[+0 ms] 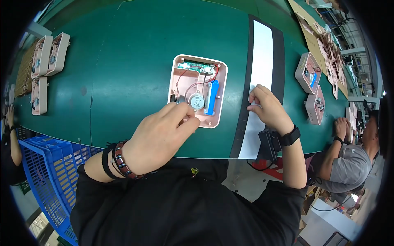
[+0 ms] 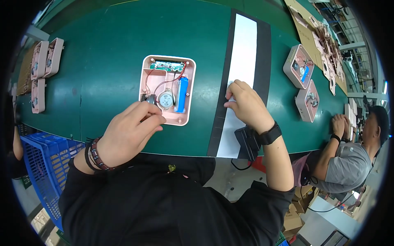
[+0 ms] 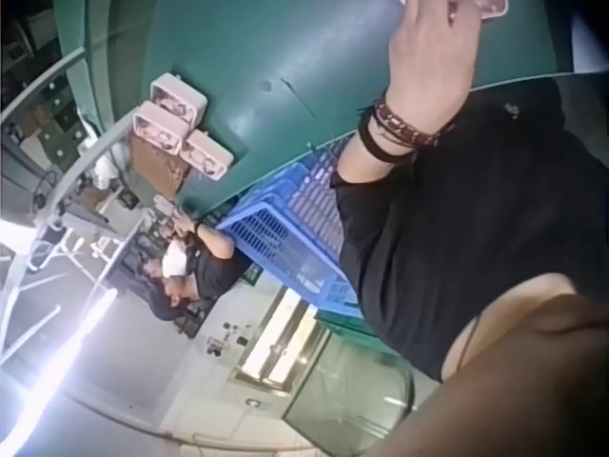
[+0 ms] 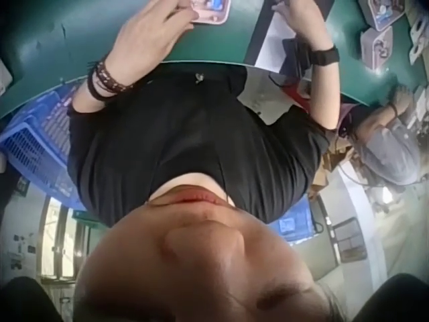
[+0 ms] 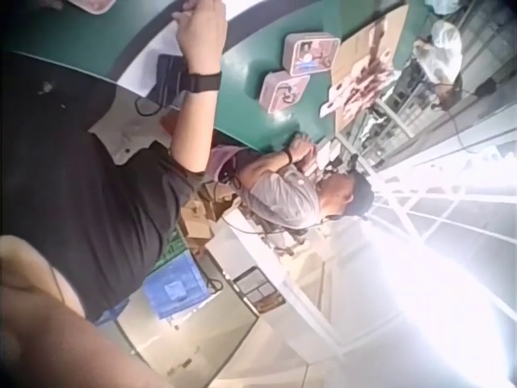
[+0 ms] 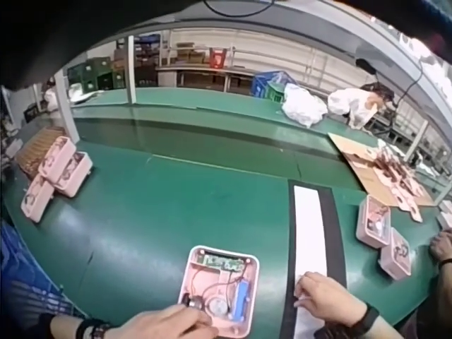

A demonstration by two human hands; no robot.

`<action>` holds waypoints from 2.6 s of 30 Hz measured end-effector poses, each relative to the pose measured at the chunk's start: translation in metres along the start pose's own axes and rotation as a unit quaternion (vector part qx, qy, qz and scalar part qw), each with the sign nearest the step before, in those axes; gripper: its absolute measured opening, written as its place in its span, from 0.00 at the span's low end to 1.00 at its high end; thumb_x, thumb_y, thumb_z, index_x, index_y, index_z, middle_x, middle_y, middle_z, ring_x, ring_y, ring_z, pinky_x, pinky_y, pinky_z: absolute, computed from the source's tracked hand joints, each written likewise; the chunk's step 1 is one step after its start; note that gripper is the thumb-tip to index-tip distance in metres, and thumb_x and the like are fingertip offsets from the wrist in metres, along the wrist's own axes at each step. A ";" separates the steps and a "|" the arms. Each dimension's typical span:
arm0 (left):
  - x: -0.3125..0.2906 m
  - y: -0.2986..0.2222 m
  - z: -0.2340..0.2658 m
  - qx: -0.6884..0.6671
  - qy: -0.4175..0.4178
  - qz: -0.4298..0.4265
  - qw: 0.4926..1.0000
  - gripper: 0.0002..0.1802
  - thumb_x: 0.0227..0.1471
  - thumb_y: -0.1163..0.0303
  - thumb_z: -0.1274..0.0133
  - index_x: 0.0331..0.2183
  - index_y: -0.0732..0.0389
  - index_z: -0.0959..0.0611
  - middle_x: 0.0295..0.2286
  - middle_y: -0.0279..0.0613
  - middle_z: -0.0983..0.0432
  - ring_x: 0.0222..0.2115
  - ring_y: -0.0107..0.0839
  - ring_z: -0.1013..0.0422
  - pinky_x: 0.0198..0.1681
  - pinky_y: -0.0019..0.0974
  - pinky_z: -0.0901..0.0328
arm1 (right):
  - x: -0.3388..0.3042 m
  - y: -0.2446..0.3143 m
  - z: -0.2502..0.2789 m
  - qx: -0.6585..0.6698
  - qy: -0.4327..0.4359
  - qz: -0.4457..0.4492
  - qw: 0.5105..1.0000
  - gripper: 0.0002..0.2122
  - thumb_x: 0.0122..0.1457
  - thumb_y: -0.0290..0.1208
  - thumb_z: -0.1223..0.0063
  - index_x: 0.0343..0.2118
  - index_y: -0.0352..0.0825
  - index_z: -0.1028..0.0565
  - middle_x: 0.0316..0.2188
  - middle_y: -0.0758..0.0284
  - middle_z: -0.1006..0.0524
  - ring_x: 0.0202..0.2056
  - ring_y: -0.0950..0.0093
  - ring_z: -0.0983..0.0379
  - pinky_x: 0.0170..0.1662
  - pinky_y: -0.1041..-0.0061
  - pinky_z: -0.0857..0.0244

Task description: The person reaches for a pink plastic housing, places it on the workspace, and applies a strip of tape to the internal components. They then press the wires into place and set the housing back onto the conveyor belt.

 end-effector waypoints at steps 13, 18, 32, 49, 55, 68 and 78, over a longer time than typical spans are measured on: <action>0.038 0.050 0.046 0.111 -0.100 0.017 0.989 0.13 0.47 0.70 0.40 0.35 0.63 0.24 0.29 0.41 0.26 0.32 0.39 0.29 0.35 0.39 0.32 | -0.048 -0.045 0.002 0.370 -0.048 -0.118 0.920 0.07 0.61 0.20 0.52 0.39 0.33 0.37 0.39 0.64 0.29 0.47 0.68 0.28 0.54 0.69 0.36; 0.050 0.041 0.041 0.147 -0.080 -0.037 0.985 0.10 0.47 0.70 0.40 0.33 0.61 0.23 0.30 0.41 0.25 0.30 0.40 0.29 0.35 0.40 0.32 | -0.045 -0.032 0.029 0.397 -0.149 -0.057 0.904 0.17 0.61 0.21 0.51 0.51 0.35 0.38 0.47 0.63 0.30 0.59 0.62 0.35 0.63 0.62 0.44; 0.055 0.043 0.029 0.064 -0.091 -0.053 0.992 0.06 0.47 0.72 0.42 0.31 0.60 0.21 0.25 0.36 0.23 0.29 0.37 0.29 0.34 0.39 0.36 | 0.051 0.127 0.016 0.031 -0.158 0.203 0.966 0.39 0.45 0.17 0.36 0.63 0.40 0.38 0.36 0.63 0.27 0.36 0.70 0.26 0.49 0.65 0.38; 0.060 0.050 0.026 0.022 -0.031 -0.050 0.998 0.06 0.50 0.67 0.42 0.31 0.56 0.21 0.24 0.33 0.24 0.30 0.35 0.28 0.35 0.39 0.38 | 0.040 0.117 0.006 0.147 -0.192 0.243 0.939 0.40 0.52 0.11 0.43 0.66 0.36 0.49 0.37 0.60 0.21 0.22 0.77 0.23 0.33 0.78 0.27; 0.059 0.053 0.028 -0.056 -0.051 -0.047 0.996 0.06 0.48 0.71 0.40 0.29 0.58 0.22 0.24 0.36 0.26 0.28 0.36 0.31 0.33 0.39 0.37 | 0.042 0.118 0.005 0.129 -0.194 0.203 0.951 0.38 0.52 0.10 0.44 0.65 0.36 0.47 0.31 0.63 0.20 0.23 0.76 0.22 0.28 0.79 0.28; 0.056 0.041 0.028 0.019 -0.082 -0.097 0.992 0.07 0.44 0.74 0.40 0.28 0.59 0.22 0.25 0.37 0.27 0.28 0.37 0.30 0.31 0.39 0.35 | 0.046 0.111 0.004 0.214 -0.184 0.164 0.945 0.36 0.53 0.10 0.44 0.64 0.36 0.44 0.31 0.62 0.21 0.23 0.78 0.23 0.23 0.84 0.32; 0.054 0.041 0.024 0.079 -0.085 -0.092 0.989 0.08 0.41 0.75 0.40 0.27 0.59 0.23 0.25 0.36 0.28 0.28 0.37 0.30 0.31 0.37 0.35 | 0.039 0.117 0.014 0.117 -0.237 0.197 0.944 0.24 0.53 0.11 0.42 0.54 0.29 0.34 0.30 0.63 0.23 0.29 0.81 0.25 0.25 0.84 0.31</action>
Point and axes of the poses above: each hand's wrist, its own x-axis towards the middle knuckle, its own z-axis out of the back of the hand, y = z × x, the point moved 10 cm from there along x, towards the middle knuckle
